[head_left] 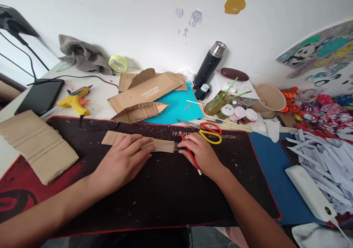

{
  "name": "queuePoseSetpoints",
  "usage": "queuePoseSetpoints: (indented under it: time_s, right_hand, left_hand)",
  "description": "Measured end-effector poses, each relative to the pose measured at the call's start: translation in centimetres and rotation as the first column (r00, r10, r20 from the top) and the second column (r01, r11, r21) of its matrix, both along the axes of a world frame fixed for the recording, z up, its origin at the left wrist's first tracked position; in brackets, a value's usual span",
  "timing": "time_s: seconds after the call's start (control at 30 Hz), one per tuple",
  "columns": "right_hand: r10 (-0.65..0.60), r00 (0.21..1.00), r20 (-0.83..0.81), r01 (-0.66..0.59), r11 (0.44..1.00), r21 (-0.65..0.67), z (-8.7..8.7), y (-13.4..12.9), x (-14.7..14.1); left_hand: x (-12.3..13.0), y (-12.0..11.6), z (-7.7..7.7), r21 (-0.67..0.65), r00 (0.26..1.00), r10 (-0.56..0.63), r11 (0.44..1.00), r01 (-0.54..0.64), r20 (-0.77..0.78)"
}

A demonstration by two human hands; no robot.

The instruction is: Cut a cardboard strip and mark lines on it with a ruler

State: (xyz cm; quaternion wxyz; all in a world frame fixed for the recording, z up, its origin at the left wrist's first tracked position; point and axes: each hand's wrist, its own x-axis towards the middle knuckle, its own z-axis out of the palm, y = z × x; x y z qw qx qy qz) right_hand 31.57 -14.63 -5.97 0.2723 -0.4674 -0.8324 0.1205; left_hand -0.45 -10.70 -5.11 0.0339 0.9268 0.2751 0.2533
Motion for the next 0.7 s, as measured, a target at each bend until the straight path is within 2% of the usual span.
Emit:
queuePoseSetpoints:
  time_s: [0.17, 0.3, 0.5, 0.7]
  right_hand:
    - [-0.009, 1.0, 0.014, 0.009, 1.0, -0.005, 0.3, -0.1, 0.2]
    - [-0.024, 1.0, 0.017, 0.024, 1.0, 0.01, 0.5, -0.1, 0.2]
    - [-0.013, 0.999, 0.043, 0.013, 1.0, -0.001, 1.0, 0.2, 0.2]
    - [-0.014, 1.0, 0.022, 0.014, 1.0, 0.021, 0.5, 0.7, 0.1]
  left_hand:
    - [1.1, -2.0, -0.5, 0.076, 0.99, 0.067, 0.995, -0.057, -0.128]
    - [1.8, -3.1, -1.0, 0.143, 0.977, 0.13, 0.984, -0.106, -0.171]
    - [2.8, -3.6, -0.8, 0.151, 0.969, 0.121, 0.984, -0.09, -0.216]
    - [2.2, -3.7, -0.7, 0.129, 0.979, 0.115, 0.987, -0.093, -0.171]
